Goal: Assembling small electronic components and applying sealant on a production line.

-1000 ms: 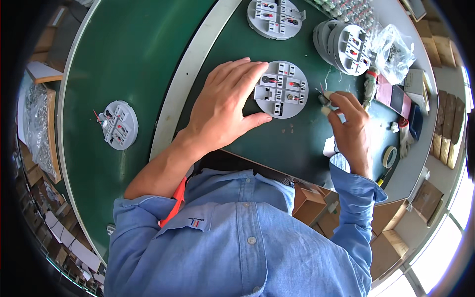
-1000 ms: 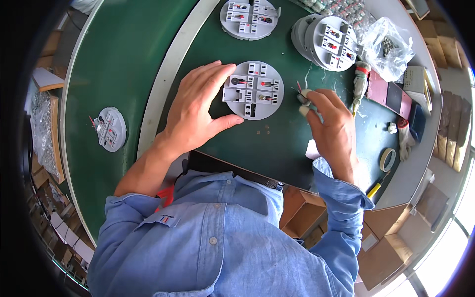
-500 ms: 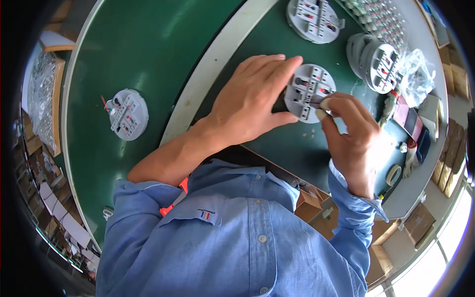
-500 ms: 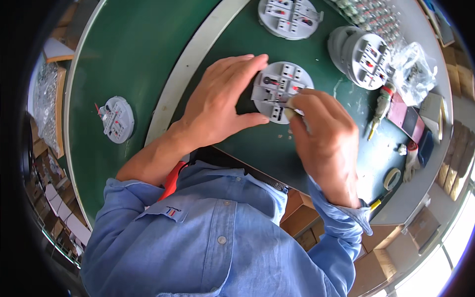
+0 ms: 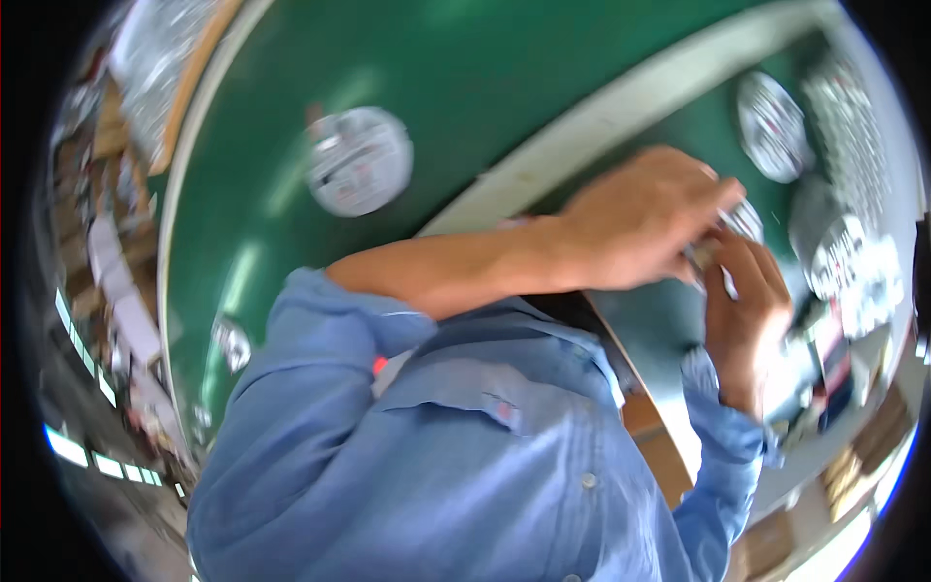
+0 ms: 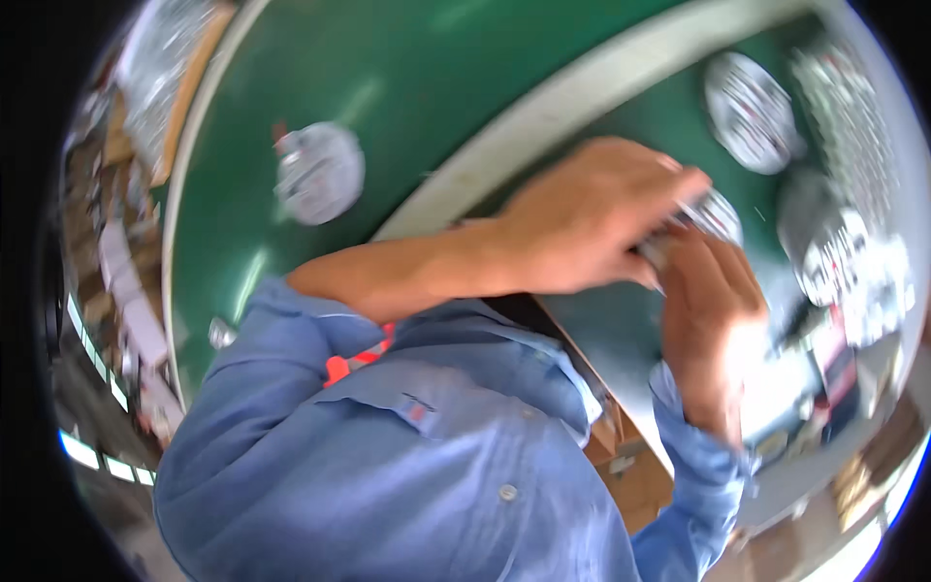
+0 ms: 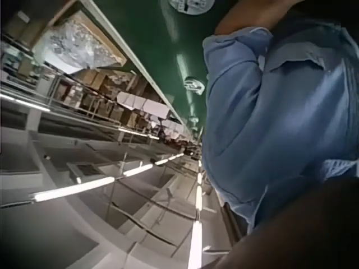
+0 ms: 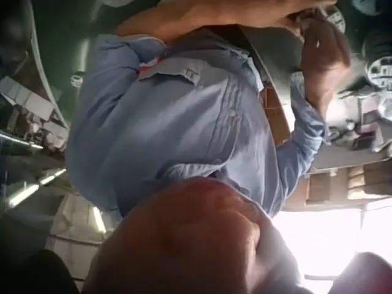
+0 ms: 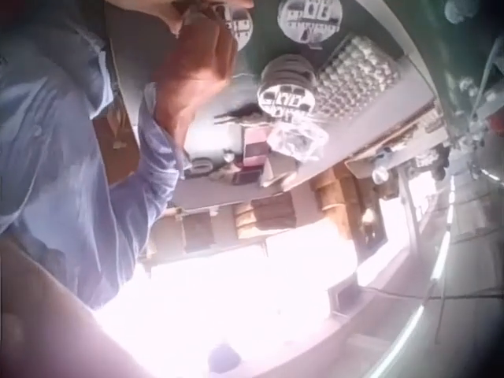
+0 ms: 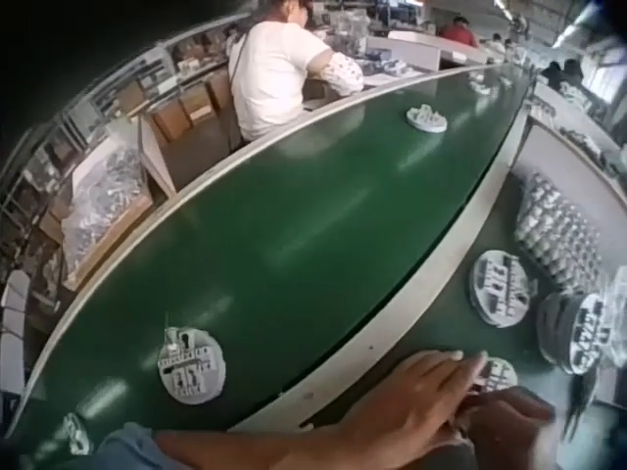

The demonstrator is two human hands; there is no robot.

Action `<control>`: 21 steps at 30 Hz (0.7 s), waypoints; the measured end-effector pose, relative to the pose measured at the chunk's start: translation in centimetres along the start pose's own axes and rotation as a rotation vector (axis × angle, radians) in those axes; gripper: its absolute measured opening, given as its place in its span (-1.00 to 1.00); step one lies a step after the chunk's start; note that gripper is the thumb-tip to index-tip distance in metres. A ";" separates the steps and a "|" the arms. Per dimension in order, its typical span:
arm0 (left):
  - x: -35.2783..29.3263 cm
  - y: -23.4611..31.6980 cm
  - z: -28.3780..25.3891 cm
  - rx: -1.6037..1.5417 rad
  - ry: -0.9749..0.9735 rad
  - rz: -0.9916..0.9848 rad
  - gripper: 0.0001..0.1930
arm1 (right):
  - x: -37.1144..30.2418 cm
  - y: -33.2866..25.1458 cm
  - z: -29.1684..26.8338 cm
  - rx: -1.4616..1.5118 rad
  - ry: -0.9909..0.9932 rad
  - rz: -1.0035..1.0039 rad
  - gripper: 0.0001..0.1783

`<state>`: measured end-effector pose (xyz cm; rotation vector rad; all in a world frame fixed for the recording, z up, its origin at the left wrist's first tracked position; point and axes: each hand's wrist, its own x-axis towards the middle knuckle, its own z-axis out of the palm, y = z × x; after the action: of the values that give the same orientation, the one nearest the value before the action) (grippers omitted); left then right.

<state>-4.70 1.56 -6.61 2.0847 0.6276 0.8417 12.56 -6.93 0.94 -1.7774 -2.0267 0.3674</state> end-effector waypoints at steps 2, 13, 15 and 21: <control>-0.2 -1.5 0.9 -0.011 -0.032 0.019 -0.03 | 0.9 1.7 0.5 0.084 -0.124 0.012 -0.66; 3.5 -0.3 3.5 0.215 -0.057 0.017 0.02 | -15.1 18.9 -2.1 -0.660 0.510 0.668 -0.39; 4.0 -0.4 3.9 0.223 -0.063 0.028 0.01 | -15.0 20.2 -3.0 -0.574 0.338 0.699 -0.29; 4.5 -0.2 5.0 0.232 -0.068 0.034 -0.03 | -8.1 21.3 -7.5 -0.400 0.346 1.013 -0.21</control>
<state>1.94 2.25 -7.58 2.3282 0.6816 0.7425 35.50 -12.36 -3.35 -2.7842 -0.8730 -0.0914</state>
